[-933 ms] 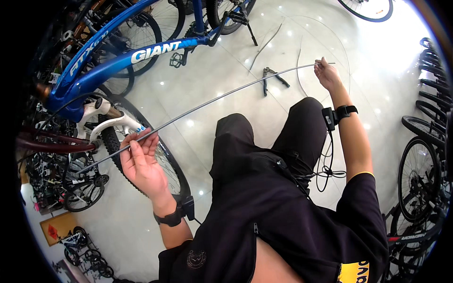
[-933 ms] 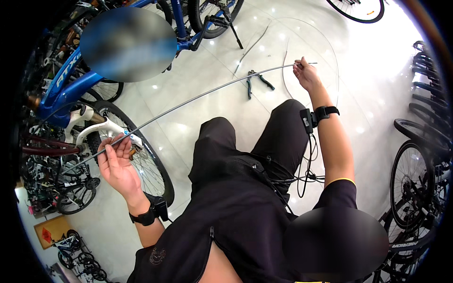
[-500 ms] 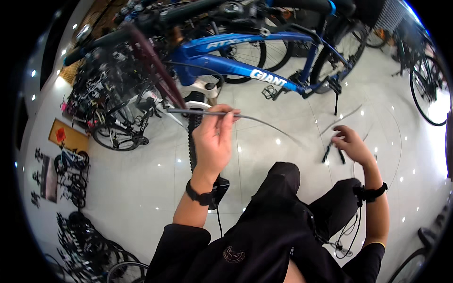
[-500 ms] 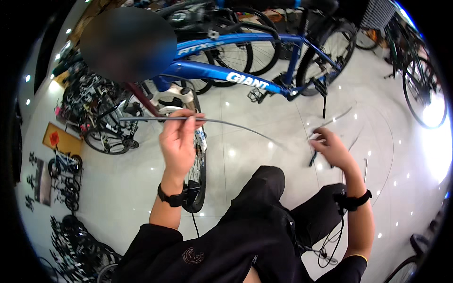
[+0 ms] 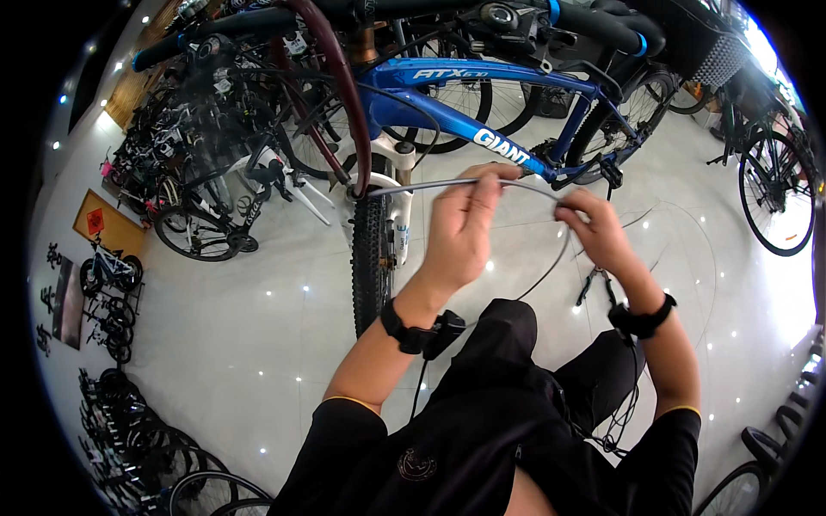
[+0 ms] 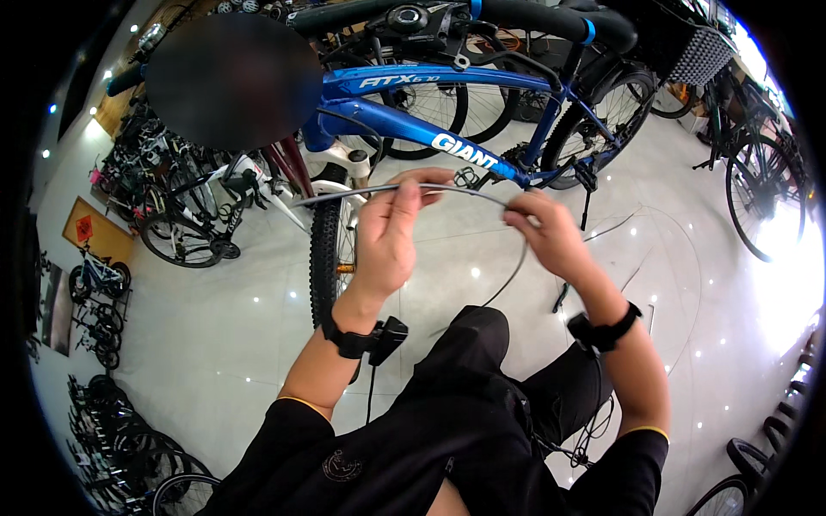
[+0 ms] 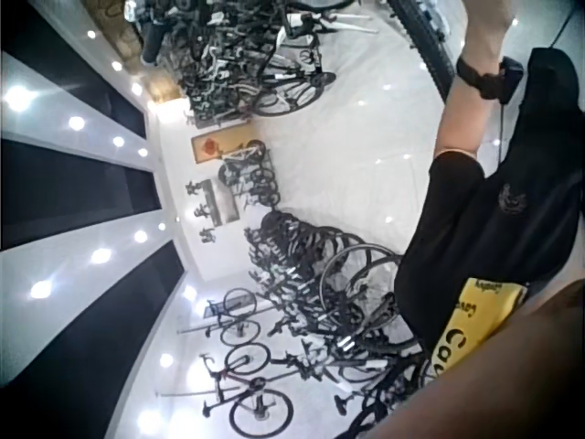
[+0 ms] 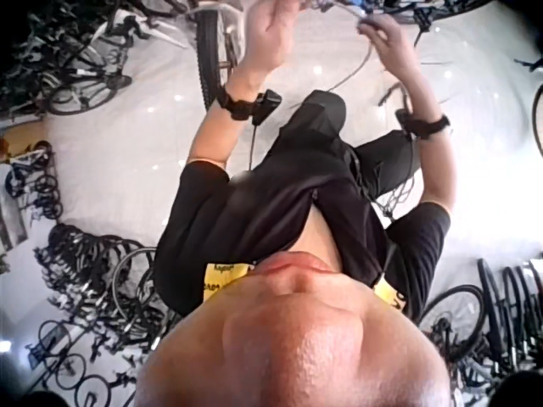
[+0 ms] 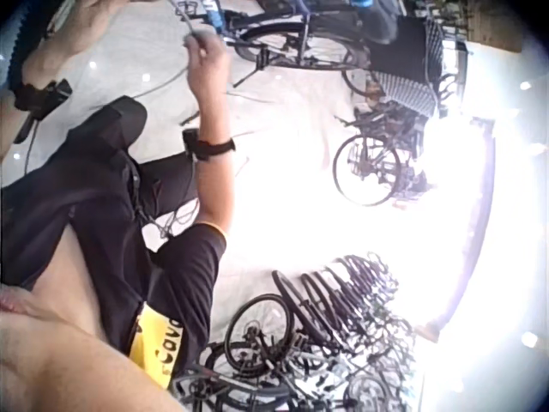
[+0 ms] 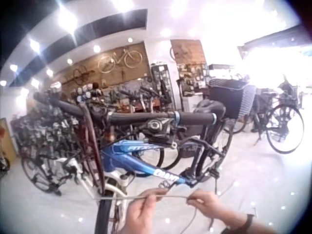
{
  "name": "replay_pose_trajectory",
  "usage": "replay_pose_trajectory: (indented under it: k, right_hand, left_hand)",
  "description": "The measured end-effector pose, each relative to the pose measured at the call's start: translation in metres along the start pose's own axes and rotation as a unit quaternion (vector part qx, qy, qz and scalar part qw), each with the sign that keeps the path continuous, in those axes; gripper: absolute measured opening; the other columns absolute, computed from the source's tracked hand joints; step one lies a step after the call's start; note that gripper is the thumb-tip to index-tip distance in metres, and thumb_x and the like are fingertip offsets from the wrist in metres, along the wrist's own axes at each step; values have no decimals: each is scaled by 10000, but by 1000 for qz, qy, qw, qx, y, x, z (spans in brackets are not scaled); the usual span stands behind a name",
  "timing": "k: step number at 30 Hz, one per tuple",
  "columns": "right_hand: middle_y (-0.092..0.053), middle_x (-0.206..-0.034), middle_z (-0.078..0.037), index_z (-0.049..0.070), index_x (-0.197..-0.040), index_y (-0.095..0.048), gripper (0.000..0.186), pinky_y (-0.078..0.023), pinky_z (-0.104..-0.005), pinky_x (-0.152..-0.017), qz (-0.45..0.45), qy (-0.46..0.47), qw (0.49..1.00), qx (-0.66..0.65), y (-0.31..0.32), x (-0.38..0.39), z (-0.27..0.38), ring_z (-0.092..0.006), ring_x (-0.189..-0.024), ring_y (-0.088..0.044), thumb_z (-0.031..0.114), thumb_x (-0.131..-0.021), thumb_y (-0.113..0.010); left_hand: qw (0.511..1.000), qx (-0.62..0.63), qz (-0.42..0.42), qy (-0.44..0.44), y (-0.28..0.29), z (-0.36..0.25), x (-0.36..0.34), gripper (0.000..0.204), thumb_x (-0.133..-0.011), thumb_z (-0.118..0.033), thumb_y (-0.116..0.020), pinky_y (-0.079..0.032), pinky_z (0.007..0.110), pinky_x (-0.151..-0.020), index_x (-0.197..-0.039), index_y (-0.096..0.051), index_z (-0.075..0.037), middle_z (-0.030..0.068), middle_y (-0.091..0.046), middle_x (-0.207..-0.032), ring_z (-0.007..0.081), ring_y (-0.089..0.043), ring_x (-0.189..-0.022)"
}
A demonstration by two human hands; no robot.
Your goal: The person works on a blue Giant bicycle, manipulating a brake or gear cable near the handlebars. They retrieve a cable housing and a ferrule from a drawer, then return to the bike to thread the cable through the housing and install it into the brake lever mechanism.
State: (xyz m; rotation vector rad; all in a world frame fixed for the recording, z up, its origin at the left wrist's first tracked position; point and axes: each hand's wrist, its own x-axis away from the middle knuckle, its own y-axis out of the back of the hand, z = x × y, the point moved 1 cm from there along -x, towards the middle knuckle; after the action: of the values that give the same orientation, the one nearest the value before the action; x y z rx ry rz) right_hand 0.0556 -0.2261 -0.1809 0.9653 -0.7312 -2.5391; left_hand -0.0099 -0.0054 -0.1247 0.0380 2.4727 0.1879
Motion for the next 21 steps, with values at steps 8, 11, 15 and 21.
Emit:
replay_pose_trajectory:
  k: [8, 11, 15, 21]
  right_hand:
    - [-629, -878, -145, -31, -963, -609, 84, -487, -312, -734, -77, -118, 986, 89, 66, 59, -21, -258, -813, -627, 21, -897, -604]
    - [-592, -844, -132, -21, -969, -615, 92, -472, -319, -696, -107, -130, 975, 145, 69, 58, -8, -257, -760, -595, 8, -882, -614]
    - [-507, -781, -106, -3, -974, -640, 133, -424, -329, -629, -139, -78, 961, 225, 83, 55, 12, -242, -680, -515, -14, -841, -640]
    - [-425, -722, -92, 12, -946, -657, 234, -362, -371, -655, -143, 89, 937, 306, 90, 39, 47, -264, -679, -448, 140, -766, -733]
  left_hand:
    - [966, 253, -36, 41, -56, 21, -42, 285, -1034, -229, -452, -475, 232, -727, -1038, -608, 9, 71, -662, -956, 92, -602, -801]
    - [901, 408, -118, 87, -48, 52, -62, 241, -1024, -199, -470, -433, 217, -625, -978, -596, 2, 61, -628, -854, 72, -509, -658]
    - [899, 380, -197, 98, -12, 67, -79, 241, -1019, -187, -468, -363, 223, -561, -1048, -578, 25, -3, -527, -673, 66, -442, -590]
    - [795, 560, -199, 121, -2, 69, -82, 90, -988, -110, -480, -351, 242, -563, -1008, -550, -58, 3, -490, -647, 82, -402, -529]
